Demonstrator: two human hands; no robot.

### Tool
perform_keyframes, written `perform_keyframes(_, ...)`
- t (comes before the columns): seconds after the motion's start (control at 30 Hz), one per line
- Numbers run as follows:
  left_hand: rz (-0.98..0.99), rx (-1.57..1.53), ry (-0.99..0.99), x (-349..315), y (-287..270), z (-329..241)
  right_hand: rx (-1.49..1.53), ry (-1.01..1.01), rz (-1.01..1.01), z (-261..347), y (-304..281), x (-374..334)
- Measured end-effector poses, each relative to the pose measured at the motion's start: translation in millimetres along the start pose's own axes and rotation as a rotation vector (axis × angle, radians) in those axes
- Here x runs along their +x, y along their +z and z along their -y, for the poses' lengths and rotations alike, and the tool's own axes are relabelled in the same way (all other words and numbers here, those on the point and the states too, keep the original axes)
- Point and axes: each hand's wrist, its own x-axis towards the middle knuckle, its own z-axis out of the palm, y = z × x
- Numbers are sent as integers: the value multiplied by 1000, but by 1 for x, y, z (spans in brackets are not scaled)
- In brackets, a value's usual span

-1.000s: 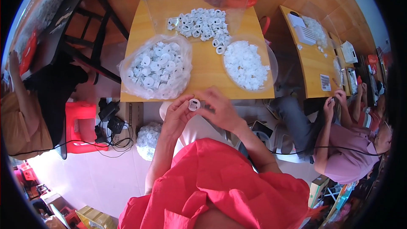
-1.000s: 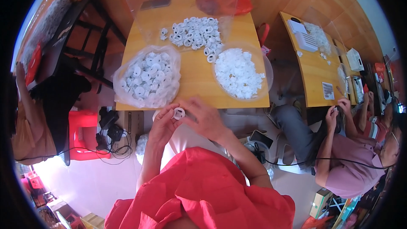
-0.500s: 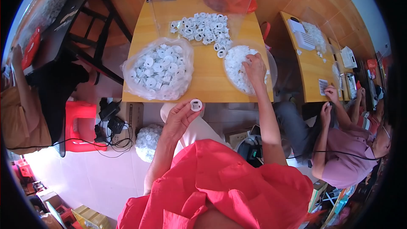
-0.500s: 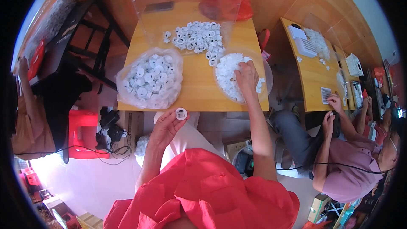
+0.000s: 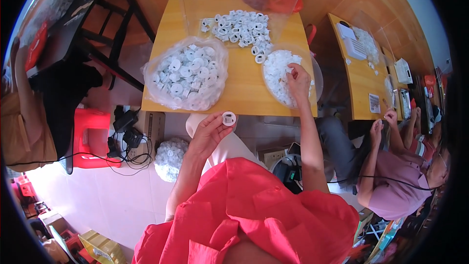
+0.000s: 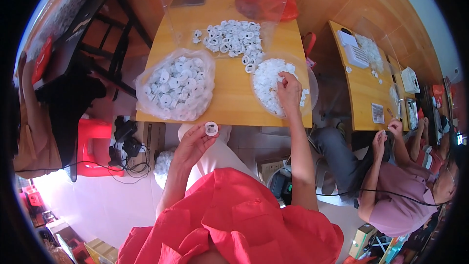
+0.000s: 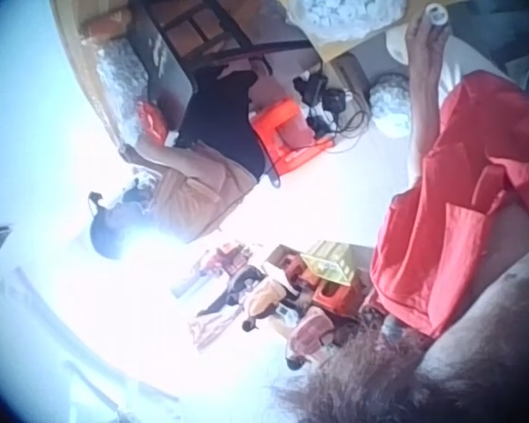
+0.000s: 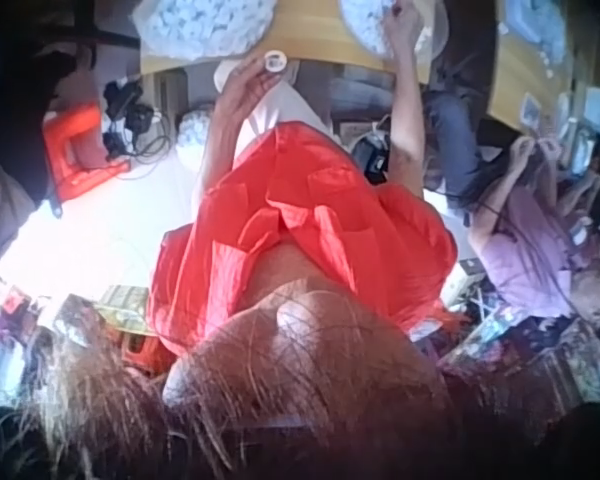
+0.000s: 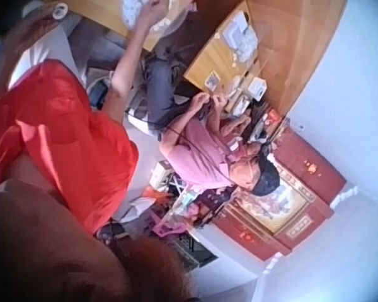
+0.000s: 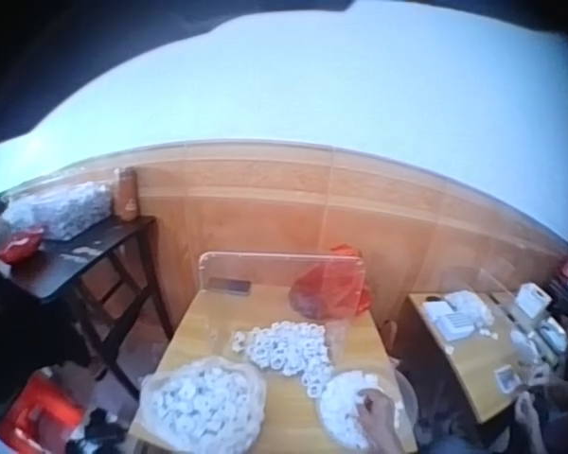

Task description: The person assembles small plastic components by picking up plastic housings and inner parts from trays on the table and fitting them together by hand.

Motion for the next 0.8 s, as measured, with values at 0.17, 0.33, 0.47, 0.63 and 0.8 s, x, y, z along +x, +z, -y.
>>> perform_keyframes(0.17,9,-39,1,-3,-2,1,13,-9,-45,2,1,-2)
perform_keyframes(0.33,25,-71,5,-1,0,2,406,26,6,6,0,-11)
perform_keyframes(0.47,56,-100,23,0,1,2,807,212,308,75,-12,-50)
perform_keyframes(0.63,45,-111,55,-1,3,2,925,257,587,121,-6,-94)
perform_keyframes(0.8,20,-110,101,-4,5,3,954,153,503,146,3,-119)
